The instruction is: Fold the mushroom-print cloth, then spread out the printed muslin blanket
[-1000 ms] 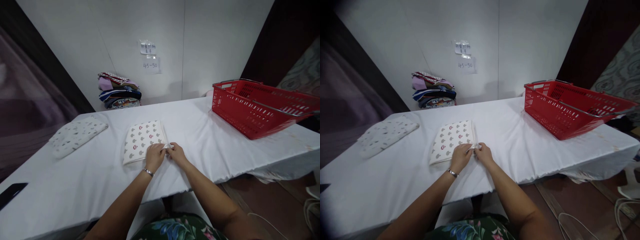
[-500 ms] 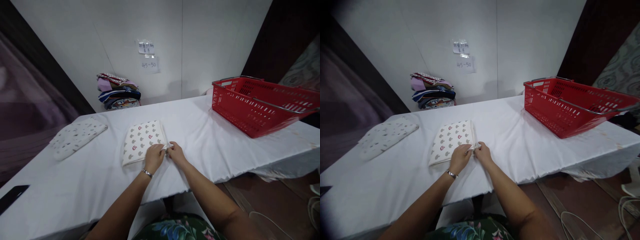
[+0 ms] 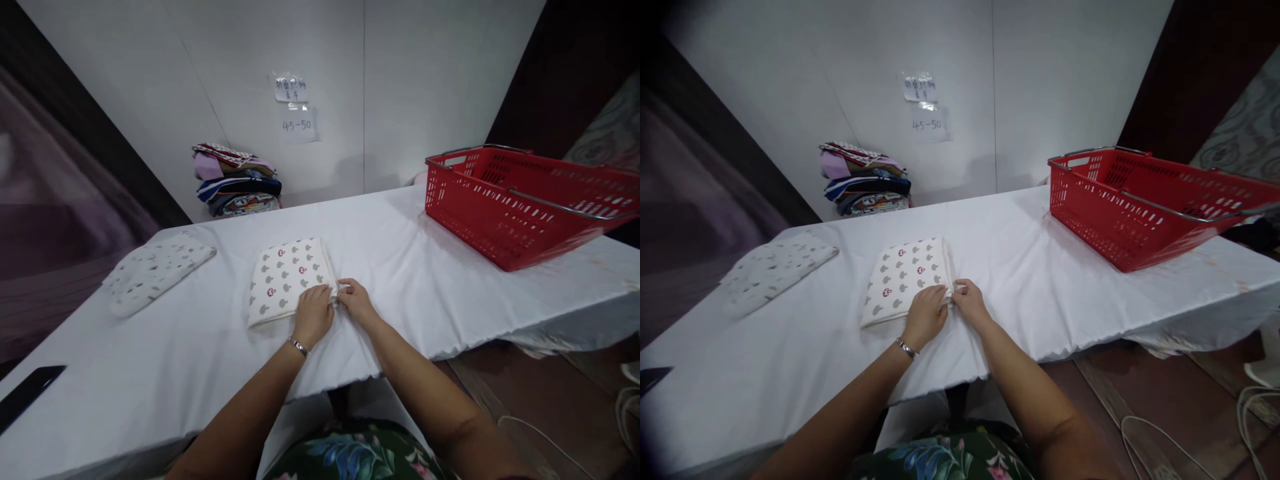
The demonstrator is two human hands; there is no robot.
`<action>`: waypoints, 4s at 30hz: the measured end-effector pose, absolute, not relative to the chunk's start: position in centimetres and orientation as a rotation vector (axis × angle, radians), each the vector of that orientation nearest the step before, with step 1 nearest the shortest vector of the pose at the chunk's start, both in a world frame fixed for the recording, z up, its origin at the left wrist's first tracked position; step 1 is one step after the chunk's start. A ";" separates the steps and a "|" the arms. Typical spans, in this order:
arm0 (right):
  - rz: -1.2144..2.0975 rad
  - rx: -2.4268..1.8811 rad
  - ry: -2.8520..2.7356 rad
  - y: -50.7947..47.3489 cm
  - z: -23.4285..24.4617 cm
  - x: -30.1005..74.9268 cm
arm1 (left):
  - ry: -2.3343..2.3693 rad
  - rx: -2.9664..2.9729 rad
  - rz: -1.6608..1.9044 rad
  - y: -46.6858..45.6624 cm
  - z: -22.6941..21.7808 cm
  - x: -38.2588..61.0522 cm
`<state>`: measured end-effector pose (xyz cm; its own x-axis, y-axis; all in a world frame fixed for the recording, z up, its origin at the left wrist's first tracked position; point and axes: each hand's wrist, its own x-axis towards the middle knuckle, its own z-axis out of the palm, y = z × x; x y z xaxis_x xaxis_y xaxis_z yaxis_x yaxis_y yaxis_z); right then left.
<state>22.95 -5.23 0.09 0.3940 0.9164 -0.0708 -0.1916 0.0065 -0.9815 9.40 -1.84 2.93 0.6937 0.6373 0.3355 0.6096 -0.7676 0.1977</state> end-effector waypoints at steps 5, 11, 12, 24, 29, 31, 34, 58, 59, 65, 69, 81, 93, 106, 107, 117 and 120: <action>1.043 -1.233 -0.750 -5.6 0.2 23.0 | 1.075 2.847 0.545 -1.5 3.2 9.5; 0.997 -1.509 -0.809 -6.1 0.7 23.2 | 1.157 2.827 0.451 -0.6 4.4 9.8; 0.973 -1.607 -0.851 -6.1 0.9 23.1 | 1.169 2.819 0.455 -0.6 4.4 9.7; 0.964 -1.619 -0.844 -5.6 1.4 21.3 | 1.143 2.826 0.459 -0.6 4.6 9.4; 1.040 -1.402 -0.630 -6.1 1.3 20.9 | 1.066 2.907 0.419 -1.2 4.5 9.2; 1.036 -1.378 -0.647 -6.2 1.4 21.0 | 1.069 2.902 0.436 -1.5 4.2 9.1; 1.112 -1.357 -0.692 -6.3 1.5 21.3 | 1.068 2.875 0.481 -1.7 3.5 8.9; 1.054 -1.583 -0.855 -7.2 1.0 21.7 | 1.431 2.510 0.825 0.6 1.2 -7.1; 1.043 -1.581 -0.884 -7.3 0.9 21.7 | 1.457 2.451 0.850 0.6 1.1 -7.2; 1.003 -1.604 -1.042 -7.8 0.6 22.0 | 1.493 2.179 1.030 0.4 0.6 -5.5; 1.002 -1.647 -1.094 -7.9 0.5 22.2 | 1.476 2.159 1.005 0.6 1.0 -5.2; 0.863 -1.785 -1.165 -8.3 0.5 22.5 | 1.428 2.217 0.814 0.7 2.3 -6.1; 0.583 -2.124 -1.720 -8.3 1.4 24.3 | 1.276 2.658 0.414 3.5 2.6 0.6; -0.015 -1.445 -2.215 2.3 5.2 18.5 | 1.326 2.672 0.444 2.9 1.9 0.2; 0.002 -1.538 -2.241 3.1 4.4 18.4 | 1.334 2.677 0.478 2.7 2.0 0.1; 0.242 -1.948 -2.302 4.7 3.0 18.2 | 1.335 2.710 0.646 2.7 1.7 -0.6; 0.216 -1.853 -2.340 7.1 4.6 16.8 | 1.339 2.699 0.647 2.9 1.6 -0.6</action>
<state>16.84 7.14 4.57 -0.2267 0.9736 0.0273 0.9522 0.2275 -0.2039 -0.62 2.91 1.64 0.5346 0.7729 0.3418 0.7479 -0.6210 0.2344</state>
